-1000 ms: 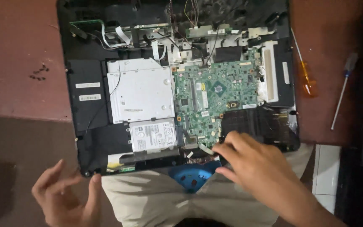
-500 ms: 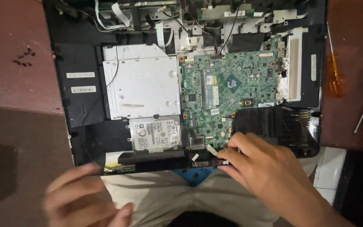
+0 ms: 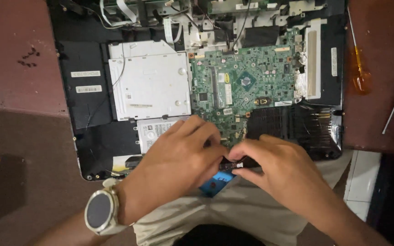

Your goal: The person works on a disassembled laptop placed on their lap, disconnecting and reconnecting small ribbon cables and connectors on the motherboard. They handle the cables by hand, occasionally adjusting the laptop's position to access different connection points.

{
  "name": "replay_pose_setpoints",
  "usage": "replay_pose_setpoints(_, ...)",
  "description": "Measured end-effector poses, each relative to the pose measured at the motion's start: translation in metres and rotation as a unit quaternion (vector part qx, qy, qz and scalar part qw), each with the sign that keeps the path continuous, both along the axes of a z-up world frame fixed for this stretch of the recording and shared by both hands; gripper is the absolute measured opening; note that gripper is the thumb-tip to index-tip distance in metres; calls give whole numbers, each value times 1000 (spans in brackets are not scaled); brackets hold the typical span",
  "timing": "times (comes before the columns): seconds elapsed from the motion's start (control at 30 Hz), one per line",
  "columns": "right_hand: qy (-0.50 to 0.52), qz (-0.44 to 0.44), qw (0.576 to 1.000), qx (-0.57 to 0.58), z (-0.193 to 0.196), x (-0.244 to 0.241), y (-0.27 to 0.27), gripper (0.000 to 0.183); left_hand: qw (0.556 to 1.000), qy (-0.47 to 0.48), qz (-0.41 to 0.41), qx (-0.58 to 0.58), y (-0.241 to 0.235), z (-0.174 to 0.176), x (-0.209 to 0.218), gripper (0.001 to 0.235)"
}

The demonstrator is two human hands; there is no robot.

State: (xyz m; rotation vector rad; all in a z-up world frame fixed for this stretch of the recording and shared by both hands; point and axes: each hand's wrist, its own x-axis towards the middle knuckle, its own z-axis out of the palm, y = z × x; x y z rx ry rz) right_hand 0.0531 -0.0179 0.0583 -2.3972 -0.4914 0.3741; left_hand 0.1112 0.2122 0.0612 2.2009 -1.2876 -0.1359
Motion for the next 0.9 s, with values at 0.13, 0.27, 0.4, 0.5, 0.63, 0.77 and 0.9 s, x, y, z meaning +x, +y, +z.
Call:
replay_pose_setpoints(0.13,22,-22,999,-4,-7,-7,-2,35,998,43,-21,39,-4,-7,7,12)
replay_pose_setpoints(0.27,30,-37,999,21,-5,-8,-1,32,991,90,-73,61,-6,-7,21,12)
replay_pose_setpoints(0.4,36,-53,998,16,-7,-12,-1,31,983,105,-110,106,-14,-3,32,10)
replay_pose_setpoints(0.5,25,-55,998,17,-10,-12,-2,31,989,21,-121,86,-15,-12,29,26)
replay_pose_setpoints(0.63,52,-102,993,29,8,-3,3,32,995,19,-85,55,-7,-8,26,17)
replay_pose_setpoints(0.77,5,-127,991,53,7,1,17,19,996,70,-45,27,-1,-6,22,10)
replay_pose_setpoints(0.9,-21,-149,986,69,14,-1,27,15,995,89,-34,20,6,-4,26,12)
